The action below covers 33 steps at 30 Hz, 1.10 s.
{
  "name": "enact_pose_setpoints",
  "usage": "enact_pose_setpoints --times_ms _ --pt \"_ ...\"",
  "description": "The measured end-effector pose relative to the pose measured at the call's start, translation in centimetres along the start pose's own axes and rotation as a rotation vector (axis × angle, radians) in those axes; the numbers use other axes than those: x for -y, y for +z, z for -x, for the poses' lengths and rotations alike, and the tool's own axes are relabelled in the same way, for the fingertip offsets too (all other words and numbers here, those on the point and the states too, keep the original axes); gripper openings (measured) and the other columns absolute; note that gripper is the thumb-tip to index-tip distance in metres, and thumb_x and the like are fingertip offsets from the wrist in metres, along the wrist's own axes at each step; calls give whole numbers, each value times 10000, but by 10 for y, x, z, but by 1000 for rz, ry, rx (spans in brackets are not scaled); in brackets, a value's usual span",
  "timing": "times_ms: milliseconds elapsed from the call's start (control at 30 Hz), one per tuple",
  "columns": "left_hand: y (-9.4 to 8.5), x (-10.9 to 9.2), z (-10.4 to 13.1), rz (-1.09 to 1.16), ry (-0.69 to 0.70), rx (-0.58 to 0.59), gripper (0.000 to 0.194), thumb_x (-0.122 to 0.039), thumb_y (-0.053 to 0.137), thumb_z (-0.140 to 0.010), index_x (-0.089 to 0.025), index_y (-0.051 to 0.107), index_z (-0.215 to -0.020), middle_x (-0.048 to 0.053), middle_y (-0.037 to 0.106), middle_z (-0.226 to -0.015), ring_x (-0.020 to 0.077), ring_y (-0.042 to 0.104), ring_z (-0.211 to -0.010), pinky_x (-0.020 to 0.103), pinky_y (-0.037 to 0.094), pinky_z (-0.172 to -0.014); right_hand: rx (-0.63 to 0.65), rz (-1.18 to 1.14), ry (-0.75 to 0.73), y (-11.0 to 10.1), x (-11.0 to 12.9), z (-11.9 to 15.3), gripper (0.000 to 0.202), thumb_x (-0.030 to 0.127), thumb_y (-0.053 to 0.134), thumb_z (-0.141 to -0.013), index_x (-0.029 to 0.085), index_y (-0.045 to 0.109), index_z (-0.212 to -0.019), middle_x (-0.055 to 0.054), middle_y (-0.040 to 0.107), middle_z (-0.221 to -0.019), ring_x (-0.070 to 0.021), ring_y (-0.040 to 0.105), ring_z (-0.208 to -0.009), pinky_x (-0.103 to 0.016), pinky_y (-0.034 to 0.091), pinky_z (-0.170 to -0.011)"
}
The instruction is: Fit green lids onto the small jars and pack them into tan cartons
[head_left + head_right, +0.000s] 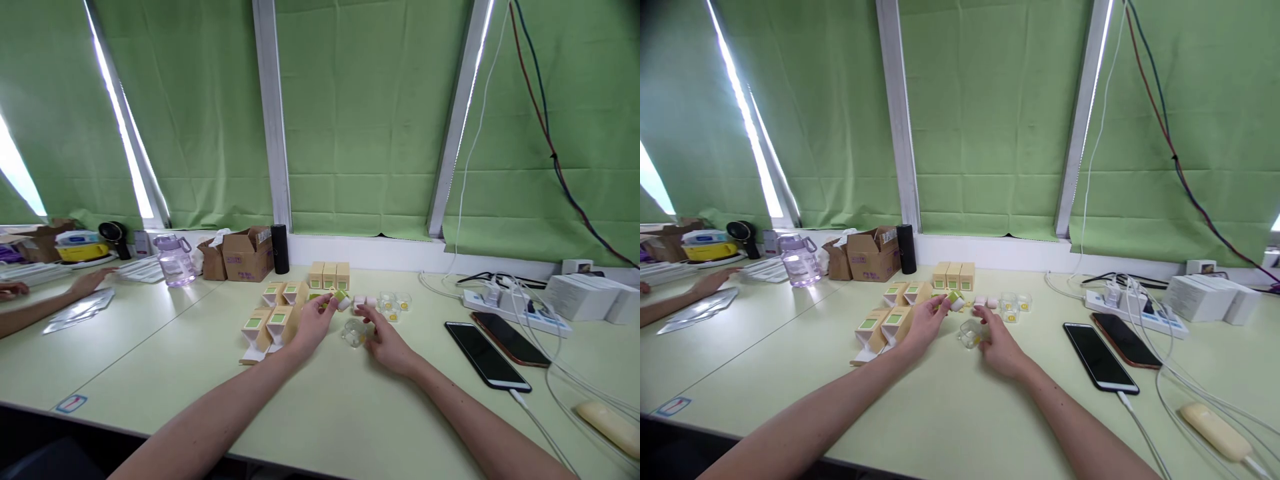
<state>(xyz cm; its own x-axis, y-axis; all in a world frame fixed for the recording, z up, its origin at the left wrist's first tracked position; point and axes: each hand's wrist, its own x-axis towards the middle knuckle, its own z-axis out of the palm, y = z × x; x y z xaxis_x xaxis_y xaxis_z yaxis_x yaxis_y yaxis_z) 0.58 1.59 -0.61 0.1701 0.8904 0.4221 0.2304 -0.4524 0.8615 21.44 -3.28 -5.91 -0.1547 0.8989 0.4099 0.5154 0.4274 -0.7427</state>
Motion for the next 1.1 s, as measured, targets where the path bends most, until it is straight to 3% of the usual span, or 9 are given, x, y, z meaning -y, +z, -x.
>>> enact_pose_setpoints --times_ms 167,300,467,600,867,1100 --pt "0 0 -1 29 -28 5 607 -717 565 -869 -145 740 -973 65 742 -916 197 632 -793 282 465 -717 24 -134 32 6 -4 -5 660 112 597 -783 260 480 -1416 -104 635 -1336 -243 576 -1241 -459 437 -1056" --pt "0 3 -3 48 -48 -19 635 -742 572 -849 -156 750 -1014 70 757 -959 219 656 -863 312 500 -788 14 -340 119 1 4 -9 456 294 700 -815 235 578 -1250 -105 685 -1243 -273 611 -1170 -440 484 -946" --pt "-2 5 -6 111 -77 -46 669 -764 574 -833 -155 751 -1042 92 760 -994 243 669 -906 344 514 -832 36 -922 202 -9 20 -12 553 382 825 -714 256 582 -1195 -90 730 -1132 -288 692 -1061 -404 518 -817" --pt "-3 6 -6 140 -94 -35 642 -750 559 -856 -162 758 -1019 77 764 -975 229 665 -871 335 515 -808 56 -1147 224 -15 29 -10 553 352 820 -710 260 586 -1203 -79 754 -1060 -309 735 -991 -460 520 -855" --pt "-3 6 -5 141 -105 -40 618 -727 560 -870 -155 759 -991 69 770 -957 219 657 -856 336 522 -806 15 -1257 220 -21 28 -9 487 268 793 -743 254 629 -1201 -79 751 -1069 -251 713 -914 -374 496 -748" --pt "-2 6 -5 145 -108 -48 641 -743 568 -851 -156 768 -1013 75 774 -960 227 655 -858 346 518 -815 -37 -1131 186 -21 35 -7 565 300 883 -682 264 646 -1193 -57 729 -1040 -199 649 -862 -339 513 -730"
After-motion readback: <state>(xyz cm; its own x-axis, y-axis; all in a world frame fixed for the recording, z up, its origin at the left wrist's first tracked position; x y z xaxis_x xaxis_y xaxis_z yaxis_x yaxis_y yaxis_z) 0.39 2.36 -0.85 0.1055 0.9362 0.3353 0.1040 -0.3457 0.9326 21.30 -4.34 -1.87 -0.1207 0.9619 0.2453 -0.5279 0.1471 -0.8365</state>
